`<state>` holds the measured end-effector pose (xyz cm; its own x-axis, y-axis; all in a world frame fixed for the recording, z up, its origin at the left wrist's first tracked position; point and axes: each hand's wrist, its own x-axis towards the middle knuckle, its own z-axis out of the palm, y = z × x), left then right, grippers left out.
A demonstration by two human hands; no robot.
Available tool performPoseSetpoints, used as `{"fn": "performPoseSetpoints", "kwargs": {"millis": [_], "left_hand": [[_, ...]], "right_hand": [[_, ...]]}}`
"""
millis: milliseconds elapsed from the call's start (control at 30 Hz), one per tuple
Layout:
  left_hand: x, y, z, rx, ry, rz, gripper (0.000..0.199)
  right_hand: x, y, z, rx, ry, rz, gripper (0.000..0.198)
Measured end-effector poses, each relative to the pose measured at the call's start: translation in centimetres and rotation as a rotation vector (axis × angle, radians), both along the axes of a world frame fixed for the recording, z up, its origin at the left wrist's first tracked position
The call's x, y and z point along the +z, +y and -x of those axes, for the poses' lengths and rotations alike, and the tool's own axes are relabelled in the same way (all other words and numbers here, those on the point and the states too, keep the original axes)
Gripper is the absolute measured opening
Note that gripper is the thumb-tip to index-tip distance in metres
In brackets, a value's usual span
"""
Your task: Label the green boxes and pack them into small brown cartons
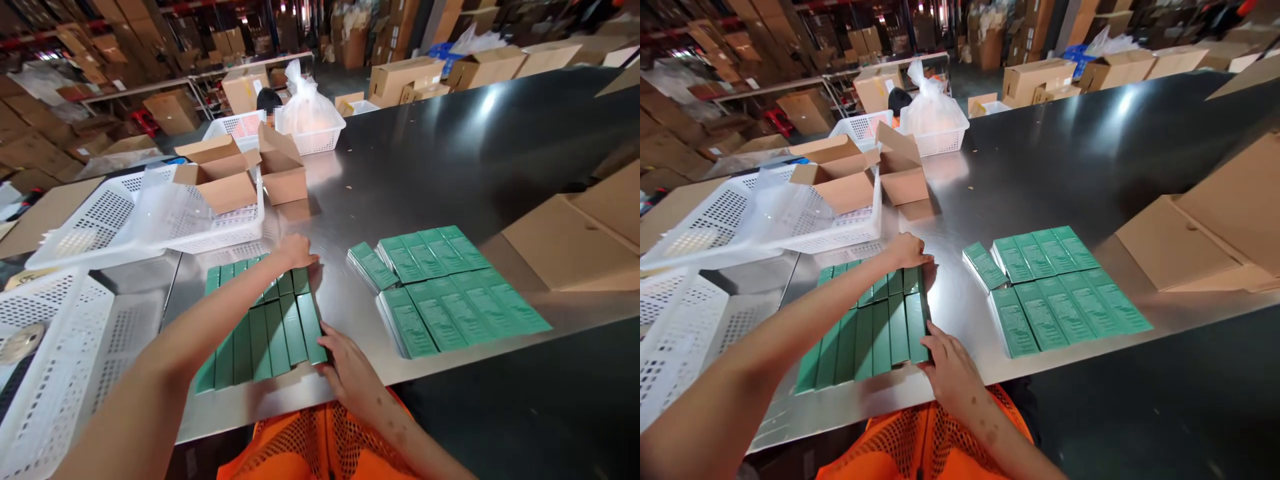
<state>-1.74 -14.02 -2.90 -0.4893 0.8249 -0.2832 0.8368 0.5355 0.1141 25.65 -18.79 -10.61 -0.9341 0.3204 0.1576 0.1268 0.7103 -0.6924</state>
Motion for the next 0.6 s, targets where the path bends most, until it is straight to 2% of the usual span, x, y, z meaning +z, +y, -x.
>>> {"fn": "performPoseSetpoints", "kwargs": {"millis": [100, 267, 467, 600], "left_hand": [[-0.4, -1.3, 0.6, 0.004, 0.004, 0.041, 0.038], [-0.9, -2.4, 0.8, 0.078, 0.028, 0.006, 0.062], [-0.8, -2.3, 0.4, 0.138, 0.059, -0.005, 0.053], [-1.0, -2.2, 0.3, 0.137, 0.071, -0.004, 0.049]], "right_hand": [[0.0, 0.2, 0.5, 0.013, -0.018, 0.11, 0.041], [-0.3, 0.6, 0.8, 0.024, -0.014, 0.137, 0.049], [0.1, 0.7, 1.0, 0.079, -0.015, 0.089, 0.059], [-0.4, -0.4, 1.3, -0.007, -0.016, 0.044, 0.064]]}}
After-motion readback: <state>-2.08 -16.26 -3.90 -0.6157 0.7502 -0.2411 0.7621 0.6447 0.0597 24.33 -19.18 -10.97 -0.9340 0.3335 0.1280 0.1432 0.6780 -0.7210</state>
